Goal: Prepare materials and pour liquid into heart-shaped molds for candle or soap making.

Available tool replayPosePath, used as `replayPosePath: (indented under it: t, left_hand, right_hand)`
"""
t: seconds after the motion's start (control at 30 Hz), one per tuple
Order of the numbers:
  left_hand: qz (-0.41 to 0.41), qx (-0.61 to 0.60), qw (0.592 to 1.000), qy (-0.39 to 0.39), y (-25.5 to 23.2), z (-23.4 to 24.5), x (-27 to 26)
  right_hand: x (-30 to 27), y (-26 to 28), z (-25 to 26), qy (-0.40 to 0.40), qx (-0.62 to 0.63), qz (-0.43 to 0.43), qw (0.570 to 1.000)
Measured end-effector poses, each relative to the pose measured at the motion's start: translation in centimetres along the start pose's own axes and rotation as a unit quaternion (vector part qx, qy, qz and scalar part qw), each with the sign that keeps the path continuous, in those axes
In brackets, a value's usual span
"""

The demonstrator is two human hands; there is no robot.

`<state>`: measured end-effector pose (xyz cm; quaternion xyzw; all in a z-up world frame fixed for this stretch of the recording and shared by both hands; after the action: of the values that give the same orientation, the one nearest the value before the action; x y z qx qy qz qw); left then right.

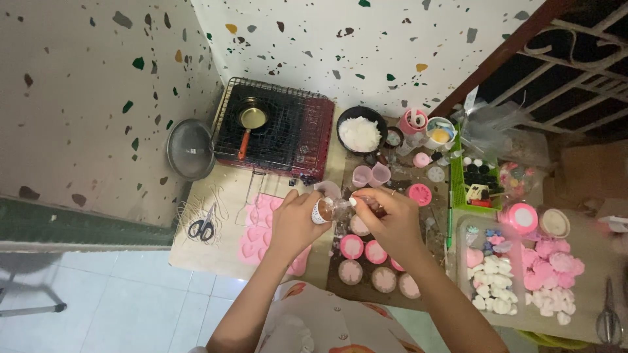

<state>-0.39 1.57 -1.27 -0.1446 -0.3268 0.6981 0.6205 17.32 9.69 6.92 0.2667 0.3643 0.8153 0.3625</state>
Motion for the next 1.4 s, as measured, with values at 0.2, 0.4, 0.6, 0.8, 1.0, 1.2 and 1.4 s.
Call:
replayPosePath:
  t: [0.2, 0.4, 0.6, 0.8, 1.0, 1.2, 1.4]
  left_hand:
    - [0.015, -0.001, 1.0, 0.01, 0.7, -0.9, 0.2]
    - [0.009, 0.005, 1.0, 0.009, 2.3, -2.4, 0.9]
    - [0.014, 0.015, 1.0, 0.014, 4.8, -4.2, 1.8]
    - [-0.006, 0.025, 1.0, 0.009, 7.2, -6.4, 3.4]
    - [0.0, 0.019, 1.0, -0.018, 10.4, -8.7, 4.3]
    - [0.072, -0.014, 0.997, -0.015, 10.0, -7.6, 3.8]
    - [0.092, -0.066, 0.993, -0.044, 9.9, -6.9, 1.4]
  right_hand:
    - [0.2, -0.5, -0.2, -0.005, 0.011, 0.007, 1.0]
    - [0.3, -2.5, -0.1, -0.022, 0.026, 0.002, 0.999]
    - [0.6, -3.5, 1.0, -0.052, 0.053, -0.095, 0.993]
    - [0.5, -7.4, 1.7, -0.114, 0.033, -0.094, 0.989]
    - [-0.2, -12.4, 2.0, -0.173, 0.151, -0.162, 0.96]
    - [0.5, -17.9, -3.5, -0.138, -0.021, -0.164, 0.976]
    - [1.5, -24.0, -10.5, -0.059, -0.106, -0.045, 0.992]
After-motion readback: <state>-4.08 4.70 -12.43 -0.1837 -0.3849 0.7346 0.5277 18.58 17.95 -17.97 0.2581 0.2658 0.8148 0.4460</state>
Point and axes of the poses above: each hand's wrist, its own x-axis towards the middle knuckle, its own z-axis out of the back of the hand, y = z × x, the point moved 1 cm from there along x, towards the middle knuckle, and after that the axes turned 7 degrees about y, right-handed, at the moved point
